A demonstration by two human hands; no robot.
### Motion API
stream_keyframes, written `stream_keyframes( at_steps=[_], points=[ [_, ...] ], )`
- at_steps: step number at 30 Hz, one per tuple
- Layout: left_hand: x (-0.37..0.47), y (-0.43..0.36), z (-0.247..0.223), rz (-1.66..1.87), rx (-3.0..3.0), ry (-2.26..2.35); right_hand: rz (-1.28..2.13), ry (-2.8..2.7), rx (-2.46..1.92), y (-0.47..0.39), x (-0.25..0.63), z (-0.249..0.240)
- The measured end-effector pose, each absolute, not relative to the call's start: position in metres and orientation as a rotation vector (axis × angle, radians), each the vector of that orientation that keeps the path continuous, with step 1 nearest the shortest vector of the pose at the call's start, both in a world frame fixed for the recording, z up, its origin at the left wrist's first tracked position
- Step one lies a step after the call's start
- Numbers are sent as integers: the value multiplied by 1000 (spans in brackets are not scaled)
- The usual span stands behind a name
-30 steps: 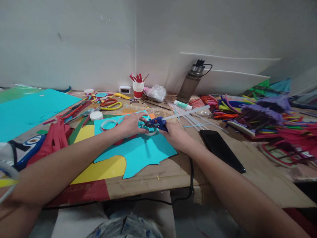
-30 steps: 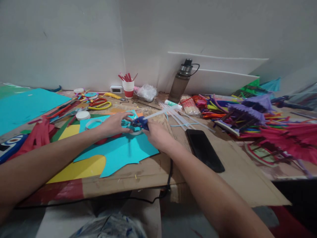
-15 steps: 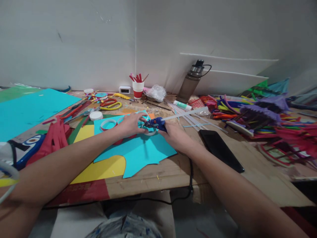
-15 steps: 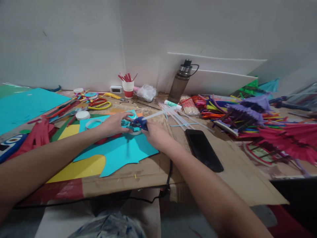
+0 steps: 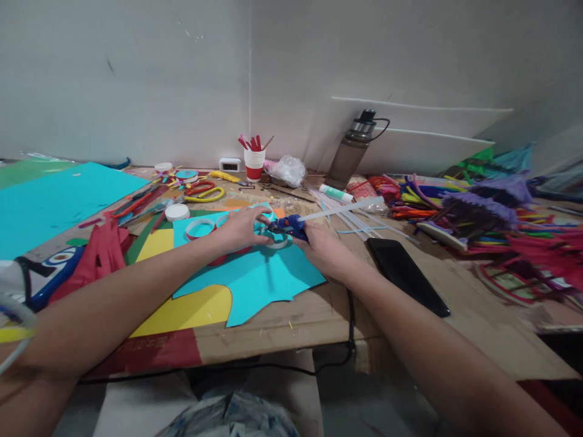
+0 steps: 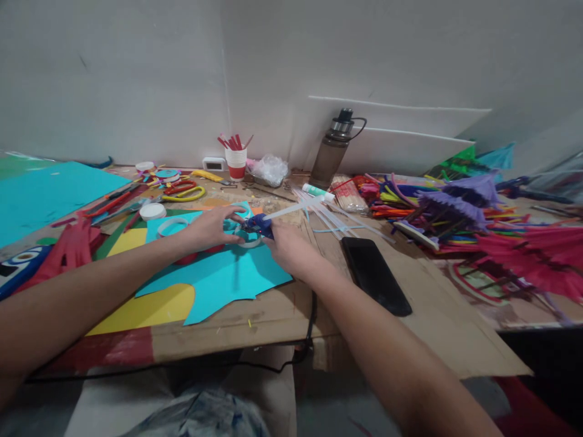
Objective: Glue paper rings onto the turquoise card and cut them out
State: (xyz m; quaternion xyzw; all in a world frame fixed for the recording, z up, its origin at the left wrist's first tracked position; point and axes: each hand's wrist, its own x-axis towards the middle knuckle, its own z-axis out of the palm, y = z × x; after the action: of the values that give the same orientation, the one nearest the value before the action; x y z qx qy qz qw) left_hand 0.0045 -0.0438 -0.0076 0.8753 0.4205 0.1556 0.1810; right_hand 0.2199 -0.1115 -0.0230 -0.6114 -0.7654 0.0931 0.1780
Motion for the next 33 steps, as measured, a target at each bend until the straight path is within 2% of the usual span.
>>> stream_keyframes(
  at_steps=[8, 17, 33],
  points=[
    [5, -43, -8, 444, 2455, 1174, 202, -2185, -1768, -114, 217, -20],
    [5, -42, -8, 424, 2454, 1190, 355, -2170, -1718, -114, 216, -16],
    [4, -40, -12, 455, 2474, 1142, 81, -2237, -1870, -119, 221, -15]
  ],
)
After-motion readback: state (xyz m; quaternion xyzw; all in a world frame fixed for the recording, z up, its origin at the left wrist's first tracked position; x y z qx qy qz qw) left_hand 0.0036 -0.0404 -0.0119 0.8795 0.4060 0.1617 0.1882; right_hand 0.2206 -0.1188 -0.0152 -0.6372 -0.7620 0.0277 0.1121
